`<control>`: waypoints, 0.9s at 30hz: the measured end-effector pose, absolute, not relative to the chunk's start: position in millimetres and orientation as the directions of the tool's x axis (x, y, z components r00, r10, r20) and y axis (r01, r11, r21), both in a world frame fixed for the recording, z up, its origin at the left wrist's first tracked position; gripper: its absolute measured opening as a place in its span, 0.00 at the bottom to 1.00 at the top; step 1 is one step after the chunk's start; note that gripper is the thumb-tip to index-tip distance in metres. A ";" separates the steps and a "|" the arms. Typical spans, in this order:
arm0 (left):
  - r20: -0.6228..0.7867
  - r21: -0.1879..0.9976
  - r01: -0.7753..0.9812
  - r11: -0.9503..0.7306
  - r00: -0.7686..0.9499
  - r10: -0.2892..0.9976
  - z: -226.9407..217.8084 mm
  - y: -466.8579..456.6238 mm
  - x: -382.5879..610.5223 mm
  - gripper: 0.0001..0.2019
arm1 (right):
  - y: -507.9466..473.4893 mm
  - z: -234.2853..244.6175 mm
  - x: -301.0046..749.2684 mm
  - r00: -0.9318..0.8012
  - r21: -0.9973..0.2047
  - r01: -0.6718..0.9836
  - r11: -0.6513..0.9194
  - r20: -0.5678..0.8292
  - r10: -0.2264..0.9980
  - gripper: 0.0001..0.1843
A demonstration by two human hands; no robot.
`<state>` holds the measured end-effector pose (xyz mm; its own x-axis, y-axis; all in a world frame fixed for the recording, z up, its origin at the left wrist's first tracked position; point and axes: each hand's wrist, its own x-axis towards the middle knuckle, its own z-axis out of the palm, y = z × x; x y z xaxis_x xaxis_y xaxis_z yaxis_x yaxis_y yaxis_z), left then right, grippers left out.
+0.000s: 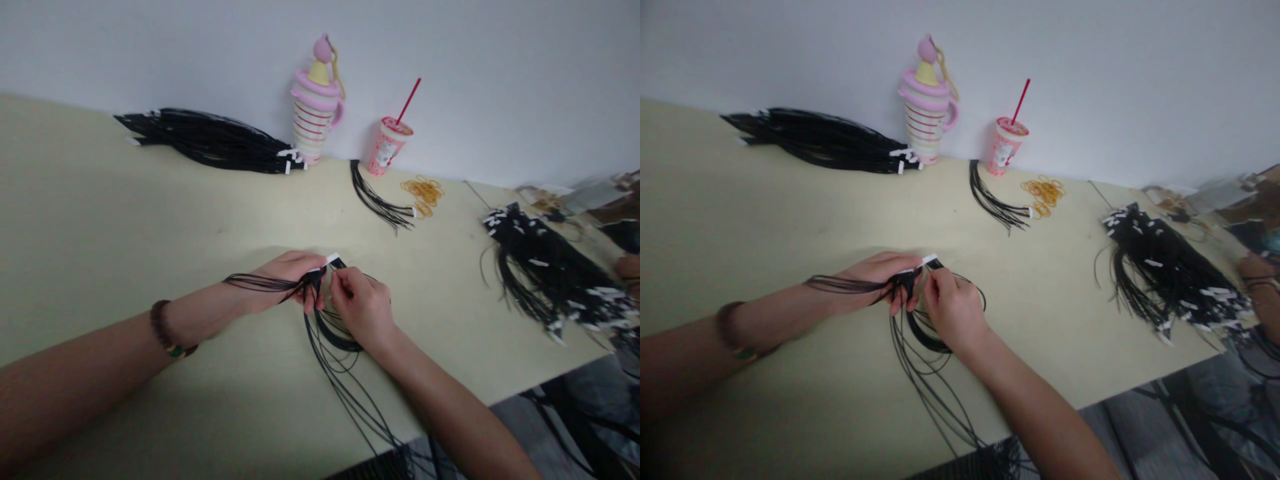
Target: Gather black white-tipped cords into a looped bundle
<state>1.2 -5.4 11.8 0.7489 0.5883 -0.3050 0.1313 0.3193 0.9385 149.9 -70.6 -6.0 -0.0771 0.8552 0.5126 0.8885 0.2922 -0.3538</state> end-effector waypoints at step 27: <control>-0.399 0.745 -0.143 0.652 0.687 0.607 5.9 3.3 -0.3 0.12 | -55.3 45.2 223.9 -0.155 -0.933 -0.122 -0.337 -0.318 0.935 0.10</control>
